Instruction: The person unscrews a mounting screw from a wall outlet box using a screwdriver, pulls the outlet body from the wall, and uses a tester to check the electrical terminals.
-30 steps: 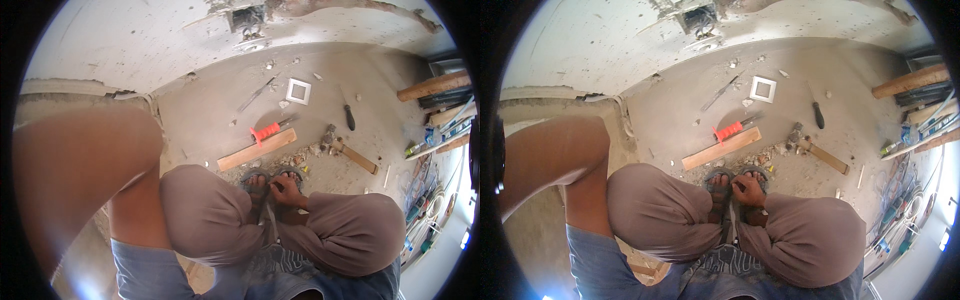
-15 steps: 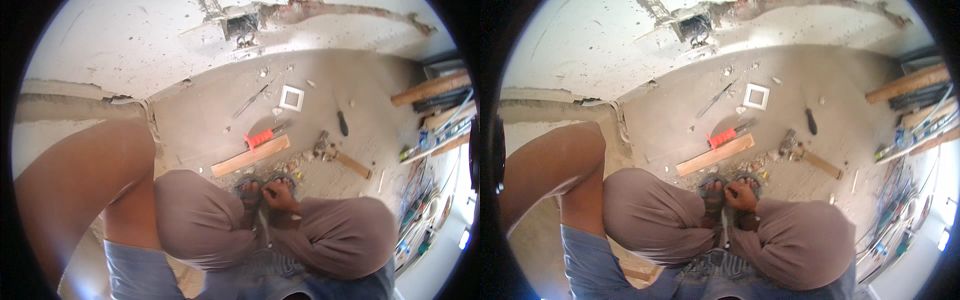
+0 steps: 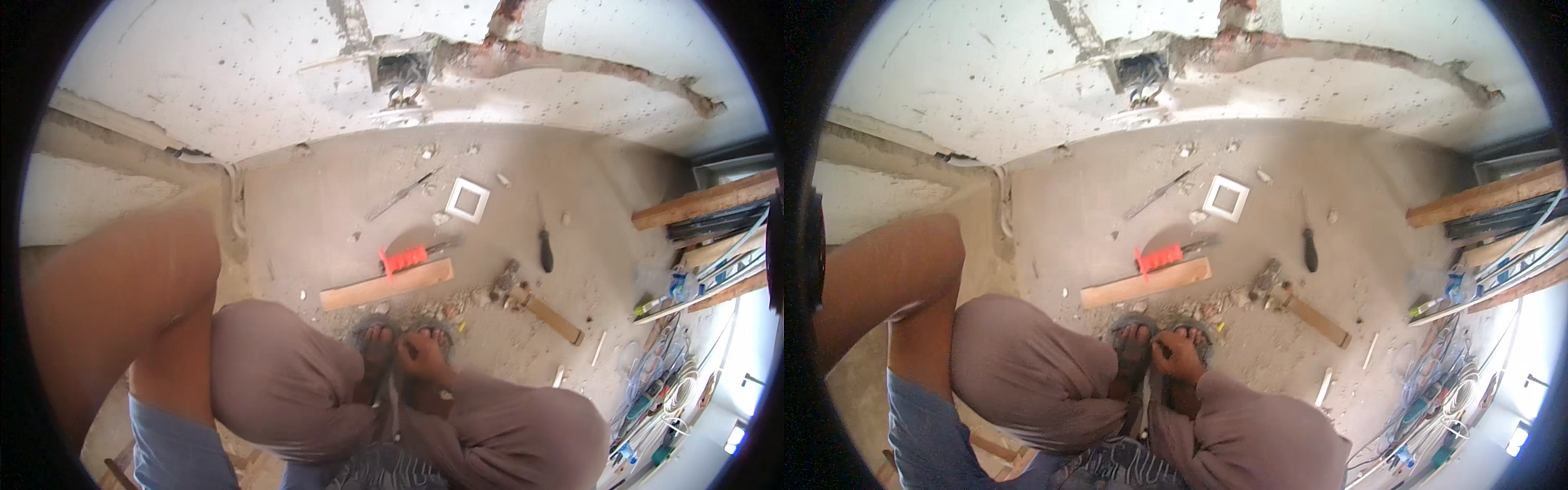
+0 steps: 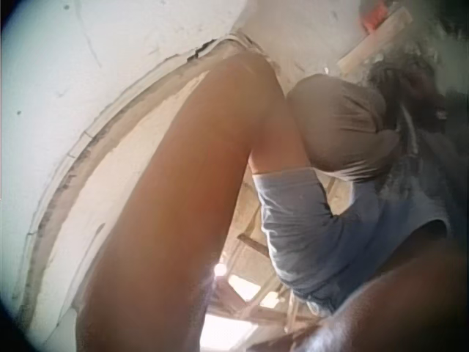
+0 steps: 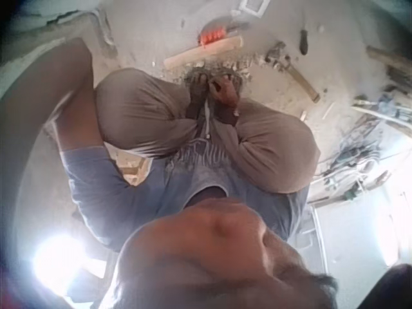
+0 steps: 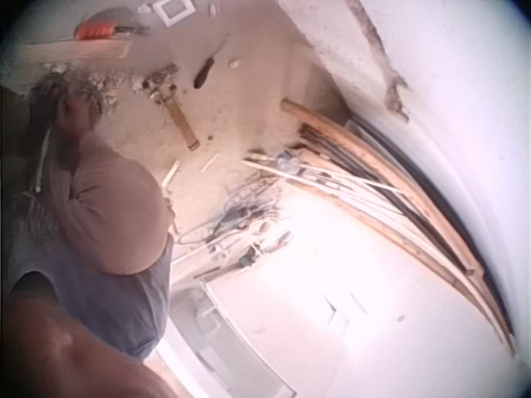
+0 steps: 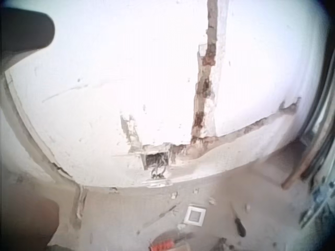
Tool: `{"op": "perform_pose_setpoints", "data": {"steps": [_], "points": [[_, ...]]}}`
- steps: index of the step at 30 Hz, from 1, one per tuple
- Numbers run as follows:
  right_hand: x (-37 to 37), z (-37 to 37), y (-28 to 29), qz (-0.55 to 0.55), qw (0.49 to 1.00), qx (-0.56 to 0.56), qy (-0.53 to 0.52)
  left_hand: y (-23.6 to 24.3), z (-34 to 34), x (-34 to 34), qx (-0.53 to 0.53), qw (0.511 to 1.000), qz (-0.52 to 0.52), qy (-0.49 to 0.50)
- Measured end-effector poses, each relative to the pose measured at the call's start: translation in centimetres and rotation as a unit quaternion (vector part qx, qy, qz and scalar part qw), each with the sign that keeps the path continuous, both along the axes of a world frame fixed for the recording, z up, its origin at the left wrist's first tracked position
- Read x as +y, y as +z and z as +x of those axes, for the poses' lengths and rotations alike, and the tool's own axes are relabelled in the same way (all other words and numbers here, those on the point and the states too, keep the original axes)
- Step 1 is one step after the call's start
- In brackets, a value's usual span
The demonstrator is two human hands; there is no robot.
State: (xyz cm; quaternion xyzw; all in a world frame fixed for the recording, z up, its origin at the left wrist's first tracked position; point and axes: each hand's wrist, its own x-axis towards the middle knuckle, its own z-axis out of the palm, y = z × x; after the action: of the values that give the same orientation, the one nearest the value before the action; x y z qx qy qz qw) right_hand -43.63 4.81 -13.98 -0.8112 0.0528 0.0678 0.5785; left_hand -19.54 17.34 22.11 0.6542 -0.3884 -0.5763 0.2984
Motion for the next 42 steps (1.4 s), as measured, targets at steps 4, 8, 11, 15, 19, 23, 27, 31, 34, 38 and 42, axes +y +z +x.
{"op": "perform_pose_setpoints", "data": {"steps": [4,8,11,15,19,23,27,31,34,38,42], "points": [[-1.4,-0.1,0.4,-0.023,1.0,0.013,0.005,-0.9,-0.2,-0.6,0.006,1.0,-0.011,-0.004],[-0.9,-0.6,-0.6,-0.016,1.0,-0.007,0.022,-1.3,-0.7,-0.5,0.014,1.0,0.007,0.02],[-0.7,-0.7,0.2,-0.017,1.0,0.001,0.02,-0.6,-0.7,-0.7,-0.003,1.0,0.017,0.023],[-0.4,-1.0,0.0,-0.211,0.976,-0.025,0.037,1.4,2.2,-2.6,-0.042,0.997,0.0,-0.07],[-0.5,-0.4,-0.2,0.017,0.999,0.038,0.007,-2.4,-1.5,-2.0,0.118,0.993,0.021,0.022],[-0.7,0.1,-0.4,0.031,0.998,-0.043,-0.019,-3.1,-3.2,-2.0,0.109,0.993,0.013,0.041],[-1.2,-0.4,-0.1,0.047,0.999,0.022,0.0,-1.5,-2.0,-2.6,0.072,0.997,0.008,0.001],[-0.9,-0.1,0.0,0.007,0.999,-0.04,0.002,0.3,-0.8,-2.1,0.037,0.999,0.002,-0.008],[-0.8,-0.7,-0.7,0.026,1.0,-0.002,-0.006,0.1,0.2,-1.5,0.032,0.999,-0.007,-0.013],[-0.7,0.5,0.4,0.004,1.0,-0.015,0.002,0.8,0.3,-0.9,0.015,1.0,-0.012,0.001],[-0.2,-0.5,0.2,0.007,1.0,0.027,-0.007,0.6,0.6,-0.9,0.001,1.0,-0.02,0.001]]}}
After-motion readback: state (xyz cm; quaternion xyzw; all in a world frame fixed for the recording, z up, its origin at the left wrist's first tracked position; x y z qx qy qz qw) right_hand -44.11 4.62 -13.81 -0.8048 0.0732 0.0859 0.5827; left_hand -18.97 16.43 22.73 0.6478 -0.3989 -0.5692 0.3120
